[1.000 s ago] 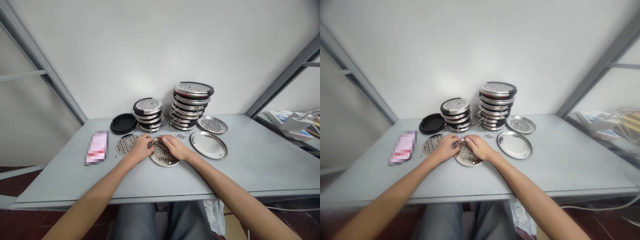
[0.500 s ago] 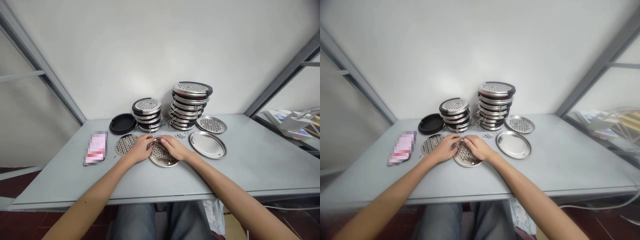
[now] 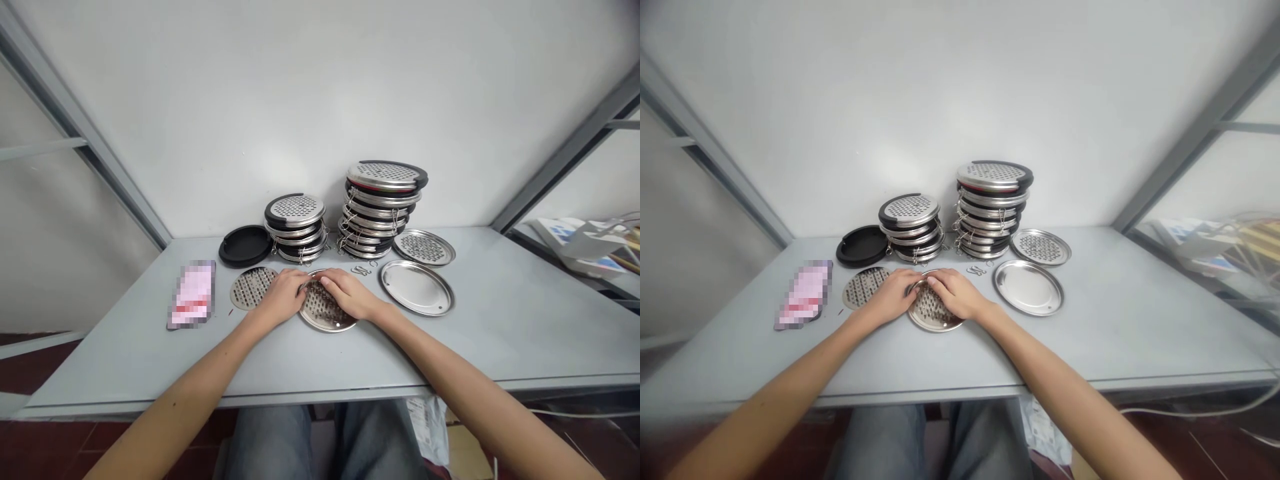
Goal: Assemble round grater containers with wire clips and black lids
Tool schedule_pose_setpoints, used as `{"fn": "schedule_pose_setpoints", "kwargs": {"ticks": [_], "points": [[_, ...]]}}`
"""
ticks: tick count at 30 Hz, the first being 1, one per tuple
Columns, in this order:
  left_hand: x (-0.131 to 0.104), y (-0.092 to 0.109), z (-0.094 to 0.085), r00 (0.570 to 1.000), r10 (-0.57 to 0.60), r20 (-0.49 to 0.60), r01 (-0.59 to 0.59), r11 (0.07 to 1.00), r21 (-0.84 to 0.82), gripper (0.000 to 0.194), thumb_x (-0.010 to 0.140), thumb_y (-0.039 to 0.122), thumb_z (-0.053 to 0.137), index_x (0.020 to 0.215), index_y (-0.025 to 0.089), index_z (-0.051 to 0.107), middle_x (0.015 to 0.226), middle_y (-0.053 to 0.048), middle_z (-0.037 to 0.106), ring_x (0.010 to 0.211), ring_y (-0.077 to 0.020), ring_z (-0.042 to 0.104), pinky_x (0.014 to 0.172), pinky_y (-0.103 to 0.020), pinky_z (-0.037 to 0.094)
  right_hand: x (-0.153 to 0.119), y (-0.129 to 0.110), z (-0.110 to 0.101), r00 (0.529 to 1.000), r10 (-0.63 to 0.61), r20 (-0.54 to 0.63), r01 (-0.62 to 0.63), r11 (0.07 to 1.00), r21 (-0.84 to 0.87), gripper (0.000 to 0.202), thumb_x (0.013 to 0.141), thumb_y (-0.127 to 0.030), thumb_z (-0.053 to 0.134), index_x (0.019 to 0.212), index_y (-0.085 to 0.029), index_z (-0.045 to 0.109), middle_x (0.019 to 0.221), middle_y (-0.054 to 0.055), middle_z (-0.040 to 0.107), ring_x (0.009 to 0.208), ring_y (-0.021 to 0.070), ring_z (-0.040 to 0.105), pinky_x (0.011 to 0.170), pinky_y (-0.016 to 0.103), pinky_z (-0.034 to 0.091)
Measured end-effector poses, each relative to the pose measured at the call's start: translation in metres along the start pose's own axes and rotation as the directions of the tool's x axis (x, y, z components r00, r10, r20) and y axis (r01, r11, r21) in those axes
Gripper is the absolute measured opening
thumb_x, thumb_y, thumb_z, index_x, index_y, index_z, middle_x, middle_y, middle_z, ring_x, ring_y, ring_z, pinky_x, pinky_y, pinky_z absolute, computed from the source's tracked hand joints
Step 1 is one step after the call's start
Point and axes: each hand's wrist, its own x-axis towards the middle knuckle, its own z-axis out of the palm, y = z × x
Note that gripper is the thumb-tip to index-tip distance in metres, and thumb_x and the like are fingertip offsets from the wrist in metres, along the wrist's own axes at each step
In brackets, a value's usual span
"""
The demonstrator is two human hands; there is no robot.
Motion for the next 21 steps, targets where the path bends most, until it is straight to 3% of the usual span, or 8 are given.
{"fn": "schedule_pose_setpoints", "kwargs": {"ticks": [10, 17, 21], "points": [[0.0006, 0.006, -0.0012, 0.999, -0.031, 0.01, 0.03, 0.999, 0.045, 0.025, 0.083, 0.007, 0.05, 0.099, 0.018, 0.067, 0.1, -0.007, 0.068, 0.101, -0.0236, 0.058, 0.093, -0.036, 0.045, 0.0005, -0.0006, 0.001, 1.0, 0.003, 0.004, -0.003, 1.0, -0.013, 0.039, 0.101, -0.037, 0.03, 0.104, -0.016, 0.063, 0.106, 0.01, 0.066, 0.1, 0.0215, 0.059, 0.093, 0.036, 0.041], [-0.0006, 0.0089, -0.0022, 0.997, -0.071, -0.016, 0.071, 0.997, 0.023, 0.02, 0.077, 0.004, 0.05, 0.086, 0.02, 0.057, 0.083, -0.004, 0.063, 0.085, -0.0224, 0.058, 0.076, -0.033, 0.047, 0.0005, 0.0006, 0.002, 1.0, -0.002, 0.012, 0.003, 1.0, -0.021, 0.041, 0.101, -0.038, 0.029, 0.103, -0.016, 0.064, 0.103, 0.01, 0.066, 0.097, 0.0218, 0.058, 0.092, 0.038, 0.042], [-0.0007, 0.0079, -0.0017, 0.997, -0.075, -0.021, 0.075, 0.997, 0.005, 0.02, 0.073, 0.002, 0.05, 0.078, 0.021, 0.053, 0.077, -0.003, 0.059, 0.081, -0.022, 0.057, 0.073, -0.033, 0.045, 0.0005, 0.0011, 0.0023, 1.0, -0.004, 0.008, 0.004, 1.0, -0.028, 0.041, 0.101, -0.038, 0.029, 0.104, -0.017, 0.064, 0.103, 0.01, 0.066, 0.098, 0.0222, 0.058, 0.092, 0.038, 0.042]]}}
